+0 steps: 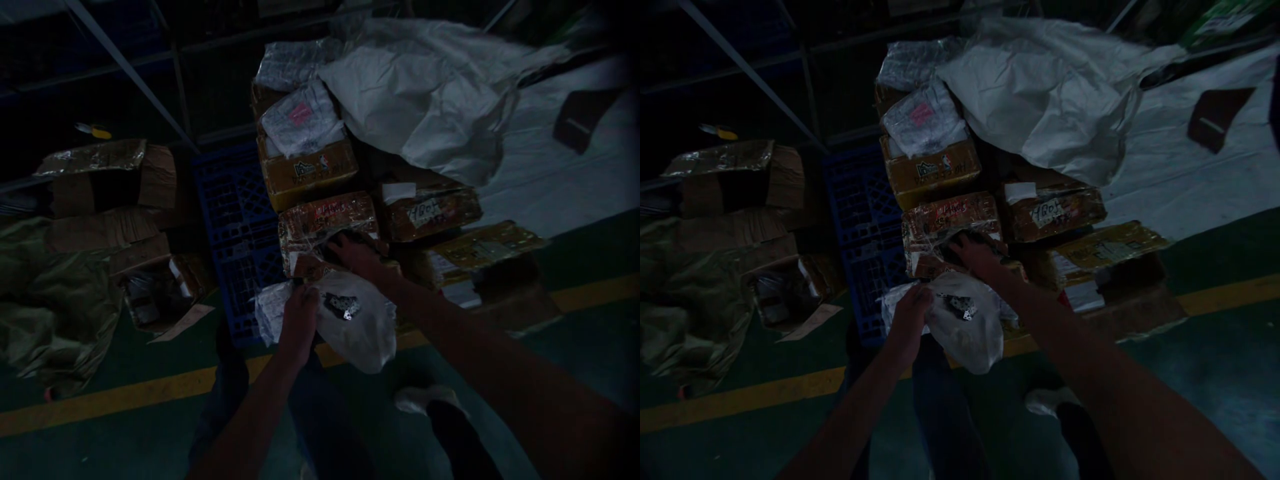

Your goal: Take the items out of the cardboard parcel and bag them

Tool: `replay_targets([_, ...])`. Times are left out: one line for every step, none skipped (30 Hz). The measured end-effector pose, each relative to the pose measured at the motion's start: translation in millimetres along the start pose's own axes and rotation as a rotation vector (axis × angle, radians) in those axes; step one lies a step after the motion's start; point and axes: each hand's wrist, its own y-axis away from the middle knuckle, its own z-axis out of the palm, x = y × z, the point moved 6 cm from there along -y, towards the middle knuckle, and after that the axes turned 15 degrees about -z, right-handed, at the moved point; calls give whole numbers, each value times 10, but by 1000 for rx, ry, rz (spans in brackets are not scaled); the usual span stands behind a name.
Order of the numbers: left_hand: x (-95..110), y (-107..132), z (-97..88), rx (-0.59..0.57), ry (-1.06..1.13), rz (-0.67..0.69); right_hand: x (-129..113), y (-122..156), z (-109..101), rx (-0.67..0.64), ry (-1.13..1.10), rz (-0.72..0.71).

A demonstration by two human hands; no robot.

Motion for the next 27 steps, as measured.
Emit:
replay_targets([24,10,23,-9,-8,4,4,-11,-10,4,4,15])
replay_targets([46,18,37,-14,-19,6,17,-25,-13,1,11,21])
replay_targets([64,25,38,-16,-31,5,39,-40,-7,-7,17,23])
replay_targets([78,29,28,-14,-46,6,70,-55,4,-19,16,20])
replay_targets([88,32,9,-10,-65,13,105,-68,17,-24,9,14])
replay_targets([91,31,-15,-9,-83,20,141,-77,28,-20,-5,7])
replay_targets([84,27,-45,-9,-91,21,175,-82,34,-5,-21,2])
replay_targets([67,18,-76,-15,-89,20,203,-82,34,22,-34,3])
replay_targets([41,5,-107,-24,-74,14,224,-78,29,58,-45,12])
replay_targets([10,-12,-137,-33,-48,2,236,-71,22,97,-56,31])
replay_targets([-21,-32,-164,-41,-24,-10,238,-64,14,133,-67,55])
replay_targets([-45,-53,-184,-44,-9,-16,229,-60,9,158,-76,80])
replay_targets([-58,-74,-195,-43,-8,-13,210,-63,6,168,-80,102])
replay_targets([-59,-92,-197,-39,-15,-7,186,-74,7,163,-80,121])
replay_targets([-50,-108,-192,-31,-19,-3,161,-95,13,136,-76,135])
replay_targets([-33,-120,-179,-22,-21,1,138,-121,22,93,-67,145])
replay_targets([-9,-126,-160,-13,-14,-1,124,-149,29,49,-58,152])
replay_targets([21,-128,-136,-3,-7,-3,119,-178,31,13,-54,152])
replay_targets([55,-124,-113,10,-7,-3,123,-204,26,-7,-57,146])
replay_targets([90,-117,-91,24,-19,-1,135,-225,16,-12,-65,133])
replay_targets([123,-108,-70,34,-38,4,154,-242,2,-5,-78,112])
replay_targets([149,-102,-51,34,-56,11,177,-253,-14,12,-94,82])
replay_targets([166,-99,-36,27,-67,16,201,-257,-29,36,-113,48])
replay_targets([172,-103,-28,16,-69,18,229,-254,-42,61,-130,18])
replay_targets([169,-112,-27,8,-64,18,261,-245,-53,89,-143,-3])
replay_targets([160,-126,-30,2,-55,20,296,-233,-61,116,-151,-17])
replay_targets([147,-144,-34,-1,-43,23,329,-220,-64,140,-157,-27])
